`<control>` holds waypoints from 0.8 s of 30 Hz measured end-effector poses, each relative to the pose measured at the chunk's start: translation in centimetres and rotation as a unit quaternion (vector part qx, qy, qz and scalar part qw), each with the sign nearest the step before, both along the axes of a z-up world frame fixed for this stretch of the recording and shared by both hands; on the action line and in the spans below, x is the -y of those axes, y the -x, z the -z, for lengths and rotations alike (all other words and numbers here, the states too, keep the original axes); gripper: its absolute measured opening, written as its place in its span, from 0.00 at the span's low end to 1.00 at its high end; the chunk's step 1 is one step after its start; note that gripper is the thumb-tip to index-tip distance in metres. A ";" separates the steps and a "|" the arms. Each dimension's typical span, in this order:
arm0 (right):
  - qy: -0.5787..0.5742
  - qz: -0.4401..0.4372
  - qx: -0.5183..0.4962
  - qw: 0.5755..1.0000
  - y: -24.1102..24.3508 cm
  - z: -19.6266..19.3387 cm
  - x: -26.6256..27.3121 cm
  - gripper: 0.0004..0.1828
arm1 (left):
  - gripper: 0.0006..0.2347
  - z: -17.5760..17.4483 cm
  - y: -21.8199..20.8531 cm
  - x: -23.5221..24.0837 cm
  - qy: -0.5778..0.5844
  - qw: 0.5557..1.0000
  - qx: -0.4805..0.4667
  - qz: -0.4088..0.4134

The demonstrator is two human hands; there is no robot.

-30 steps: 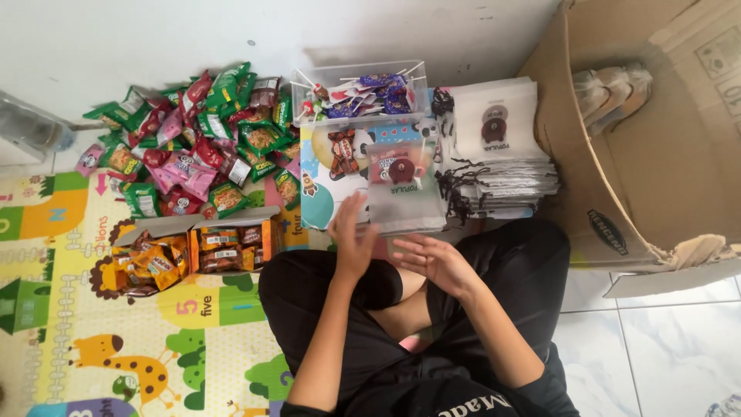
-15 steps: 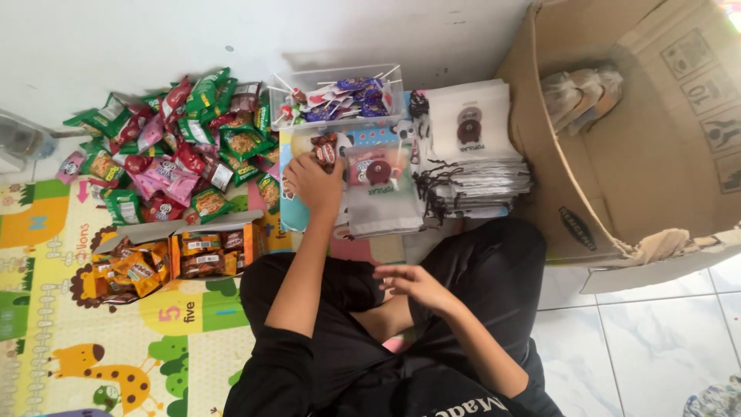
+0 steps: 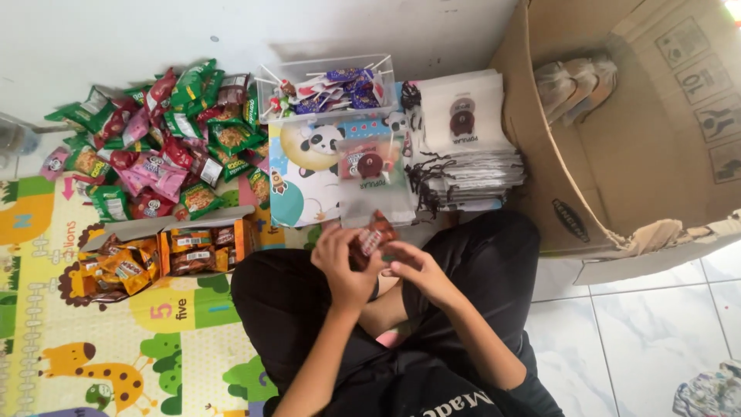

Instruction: Packing small snack packets into decorative plastic gift bags while sitting on a floor mat.

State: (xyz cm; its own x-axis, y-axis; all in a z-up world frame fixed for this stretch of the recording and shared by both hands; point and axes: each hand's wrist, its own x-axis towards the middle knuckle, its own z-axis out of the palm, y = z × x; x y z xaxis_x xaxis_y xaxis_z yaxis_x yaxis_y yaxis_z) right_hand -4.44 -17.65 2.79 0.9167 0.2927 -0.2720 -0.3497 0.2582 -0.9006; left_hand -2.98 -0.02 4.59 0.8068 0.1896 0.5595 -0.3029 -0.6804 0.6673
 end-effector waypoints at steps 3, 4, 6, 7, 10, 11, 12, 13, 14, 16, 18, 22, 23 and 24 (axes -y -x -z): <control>-0.014 0.031 -0.002 0.999 -0.2 -1.1 -0.7 0.26 | 0.18 -0.3 1.6 0.8 -0.013 1.000 -0.001 0.011; -0.013 0.031 -0.004 0.999 0.0 -0.9 -0.6 0.26 | 0.18 0.1 1.8 0.9 -0.011 1.000 -0.002 0.012; 0.024 0.075 0.004 0.997 0.0 -0.6 -0.6 0.23 | 0.18 0.8 2.0 1.2 -0.025 0.999 0.003 0.022; 0.025 0.075 0.003 0.997 0.2 0.0 -0.6 0.23 | 0.18 0.5 2.1 1.2 -0.025 0.999 0.002 0.022; 0.046 0.140 -0.047 0.988 0.3 0.5 -0.8 0.15 | 0.19 1.0 1.6 0.9 -0.059 0.997 -0.003 0.057; 0.032 0.183 -0.092 0.978 0.1 -0.1 -1.0 0.13 | 0.19 1.9 1.2 0.6 -0.046 0.990 -0.025 0.129; 0.018 0.225 -0.137 0.965 -0.1 -0.7 -1.3 0.12 | 0.19 2.7 0.8 0.3 -0.032 0.978 -0.046 0.201; 0.018 0.225 -0.136 0.965 -0.3 0.7 -0.5 0.12 | 0.19 1.9 0.6 -0.2 -0.032 0.978 -0.044 0.201; 0.052 0.196 -0.133 0.970 -0.5 2.1 0.3 0.14 | 0.16 1.0 0.3 -0.6 -0.021 0.981 -0.027 0.192; 0.085 0.169 -0.131 0.973 -0.6 2.5 0.8 0.15 | 0.14 0.5 -0.3 -1.6 -0.011 0.982 -0.011 0.187; 0.084 0.080 -0.111 0.987 -0.6 0.3 0.6 0.29 | 0.13 1.1 -1.2 -2.2 -0.065 0.991 0.064 0.093; 0.062 0.064 -0.110 0.990 -1.5 -0.4 -0.9 0.28 | 0.14 0.0 -2.8 -3.2 -0.085 0.994 0.034 0.060; 0.052 0.064 -0.107 0.991 -1.7 -0.8 -1.3 0.29 | 0.12 0.0 -3.2 -3.4 -0.082 0.994 0.037 0.065; 0.042 0.064 -0.104 0.992 -1.9 -1.3 -1.8 0.30 | 0.10 0.1 -3.5 -3.6 -0.079 0.994 0.040 0.070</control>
